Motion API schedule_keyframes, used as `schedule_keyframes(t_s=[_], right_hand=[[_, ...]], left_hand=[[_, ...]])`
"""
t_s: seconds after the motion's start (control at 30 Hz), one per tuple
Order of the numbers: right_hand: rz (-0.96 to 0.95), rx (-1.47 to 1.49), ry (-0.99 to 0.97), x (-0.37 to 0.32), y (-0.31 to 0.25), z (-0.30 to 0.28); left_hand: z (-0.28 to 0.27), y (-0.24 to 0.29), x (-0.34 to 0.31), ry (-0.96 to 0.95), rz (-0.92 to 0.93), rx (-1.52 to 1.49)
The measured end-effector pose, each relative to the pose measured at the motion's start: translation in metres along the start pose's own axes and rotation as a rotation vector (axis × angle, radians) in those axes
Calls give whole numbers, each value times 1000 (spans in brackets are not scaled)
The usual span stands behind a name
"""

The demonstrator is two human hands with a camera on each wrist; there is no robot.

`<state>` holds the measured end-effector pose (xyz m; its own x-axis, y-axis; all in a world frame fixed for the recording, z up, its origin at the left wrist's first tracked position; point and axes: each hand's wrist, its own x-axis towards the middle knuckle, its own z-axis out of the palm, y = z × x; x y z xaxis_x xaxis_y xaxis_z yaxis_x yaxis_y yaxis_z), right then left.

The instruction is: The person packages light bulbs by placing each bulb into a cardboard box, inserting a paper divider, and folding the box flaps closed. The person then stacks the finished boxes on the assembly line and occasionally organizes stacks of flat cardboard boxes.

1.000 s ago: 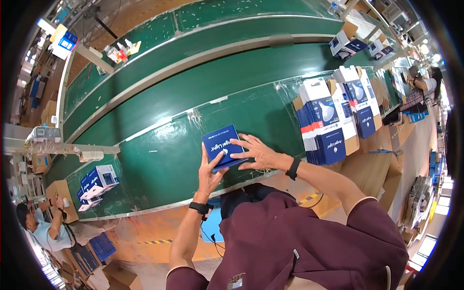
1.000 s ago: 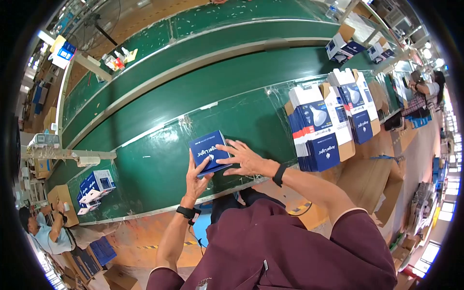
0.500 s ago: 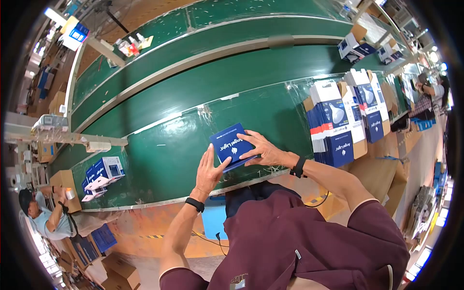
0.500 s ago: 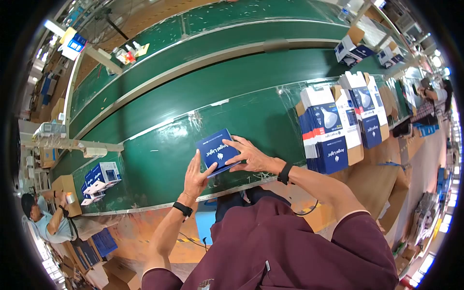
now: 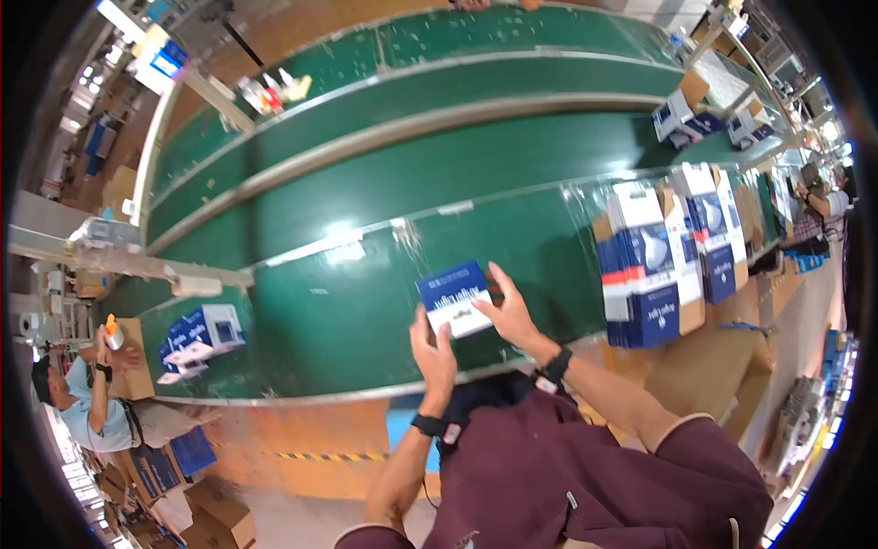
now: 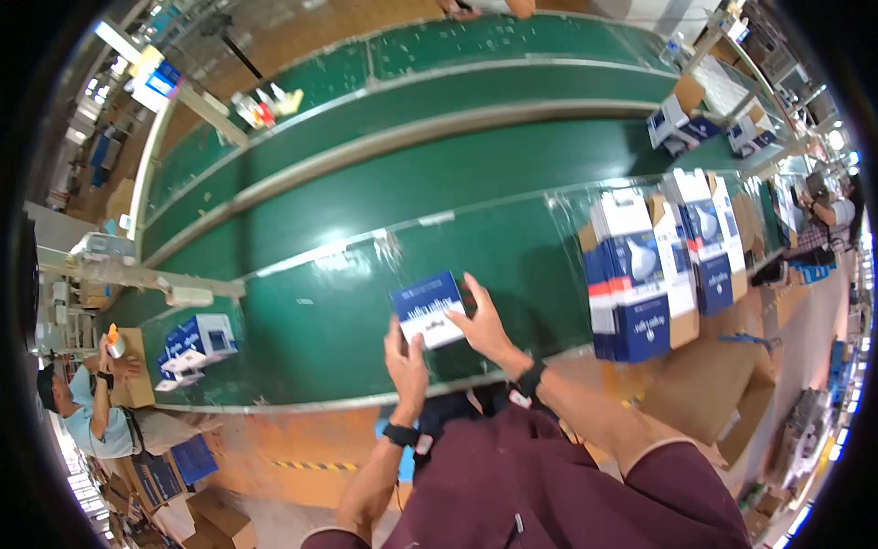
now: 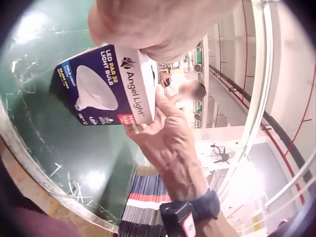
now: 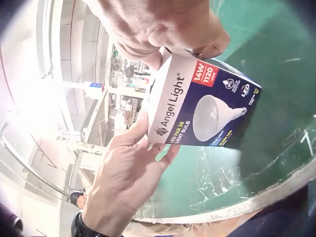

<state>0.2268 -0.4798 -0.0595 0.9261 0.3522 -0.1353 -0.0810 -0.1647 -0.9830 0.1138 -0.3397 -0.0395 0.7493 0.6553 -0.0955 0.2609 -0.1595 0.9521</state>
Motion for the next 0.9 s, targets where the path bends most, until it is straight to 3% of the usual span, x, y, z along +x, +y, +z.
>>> schedule_keyframes(t_s=[0.07, 0.1, 0.13, 0.23, 0.33, 0.47, 0.5, 0.6, 0.9], right_hand=[[-171, -153, -110, 7, 13, -5], [-169, -139, -102, 7, 21, -2], [-143, -102, -112, 7, 22, 0], [-57, -100, -143, 3, -4, 0], [23, -115, -160, 2, -1, -2], [204, -138, -2, 19, -10, 15], [130, -337, 64, 21, -27, 24], [4, -517, 102, 28, -47, 35], [-12, -538, 143, 28, -45, 39]], left_hand=[[-4, -10, 8, -127, -54, 82], [-6, -15, 10, -124, -11, 147], [-2, -11, 21, -119, 23, 211], [17, 52, 51, 148, 378, 618], [38, 42, 75, 36, 458, 944], [47, 30, 79, 57, 387, 1028], [47, 28, 80, 51, 398, 1043], [45, 30, 80, 4, 366, 942], [39, 25, 81, -43, 371, 790]])
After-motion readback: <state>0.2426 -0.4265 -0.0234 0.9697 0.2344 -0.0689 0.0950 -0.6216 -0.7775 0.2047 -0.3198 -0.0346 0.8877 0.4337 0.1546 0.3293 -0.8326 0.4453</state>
